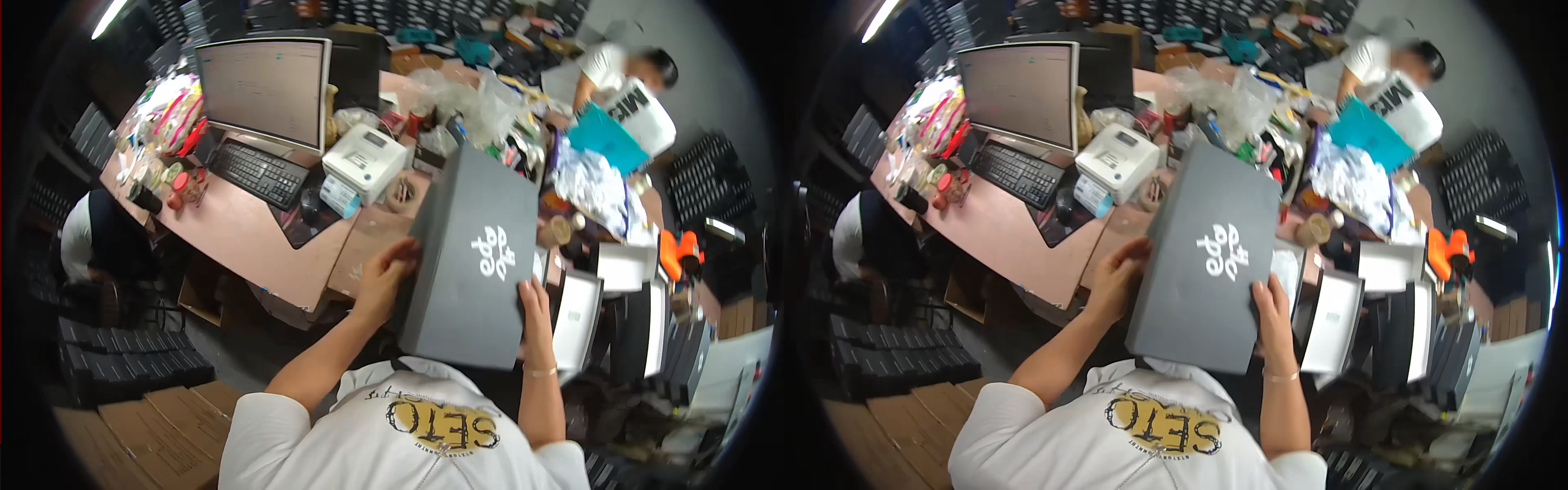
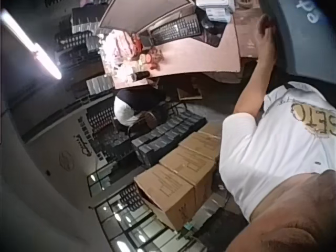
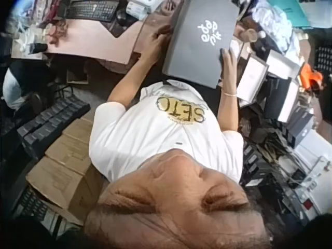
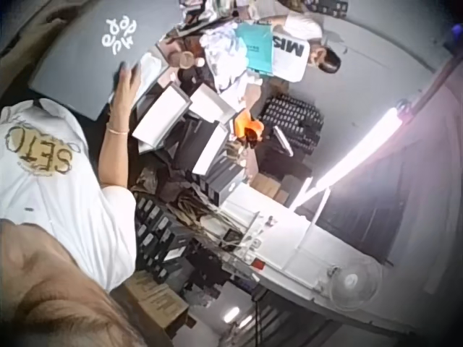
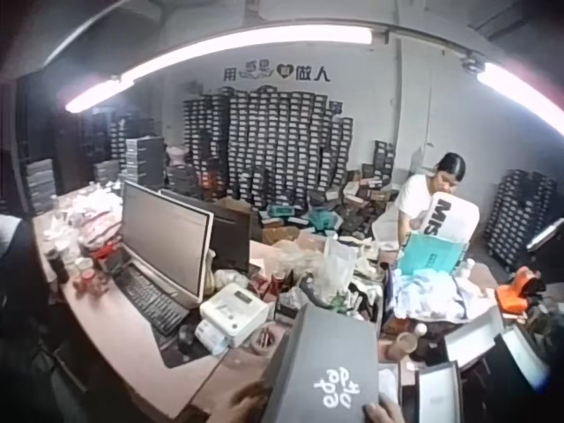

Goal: Organizing, labeling, and packing shoes into boxes at a warehouse workstation.

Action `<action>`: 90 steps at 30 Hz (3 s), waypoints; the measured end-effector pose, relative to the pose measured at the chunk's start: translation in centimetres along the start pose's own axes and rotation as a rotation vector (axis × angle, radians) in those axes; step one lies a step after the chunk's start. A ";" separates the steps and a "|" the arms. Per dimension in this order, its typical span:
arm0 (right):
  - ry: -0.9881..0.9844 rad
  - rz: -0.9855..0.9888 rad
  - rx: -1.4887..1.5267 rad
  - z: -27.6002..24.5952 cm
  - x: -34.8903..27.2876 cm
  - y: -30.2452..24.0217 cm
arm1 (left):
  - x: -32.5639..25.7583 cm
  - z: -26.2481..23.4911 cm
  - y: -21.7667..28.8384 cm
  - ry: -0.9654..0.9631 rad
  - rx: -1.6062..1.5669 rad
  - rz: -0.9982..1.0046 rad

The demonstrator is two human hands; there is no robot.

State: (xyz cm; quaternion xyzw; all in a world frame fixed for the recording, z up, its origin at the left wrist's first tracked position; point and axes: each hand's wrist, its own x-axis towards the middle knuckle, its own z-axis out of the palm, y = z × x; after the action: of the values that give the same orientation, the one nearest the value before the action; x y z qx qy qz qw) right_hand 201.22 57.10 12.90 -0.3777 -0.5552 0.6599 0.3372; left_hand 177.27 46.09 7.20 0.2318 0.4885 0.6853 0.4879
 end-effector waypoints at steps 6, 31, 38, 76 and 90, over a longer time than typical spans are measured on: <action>-0.221 0.170 0.134 -2.3 2.5 -2.3 | -2.2 3.3 5.9 -0.195 -0.092 0.029; -0.538 -0.029 -0.100 0.2 0.3 -6.4 | -4.6 6.7 2.1 0.555 0.077 0.690; -0.770 -0.173 -0.111 6.3 1.2 -2.7 | -12.7 -2.1 9.6 0.458 0.175 0.965; -1.592 0.395 -0.346 19.8 -6.1 4.0 | -25.1 -11.5 -7.0 -0.185 -1.671 0.741; -1.466 0.134 -0.425 11.9 -2.8 -0.9 | -18.1 -14.6 -7.9 0.611 -0.998 0.613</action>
State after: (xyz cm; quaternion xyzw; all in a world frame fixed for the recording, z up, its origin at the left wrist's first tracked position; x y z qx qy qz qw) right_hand 192.18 49.11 15.32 0.0670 -0.7276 0.6398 -0.2382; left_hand 176.69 23.83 -3.03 -0.0984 0.1404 0.9723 0.1591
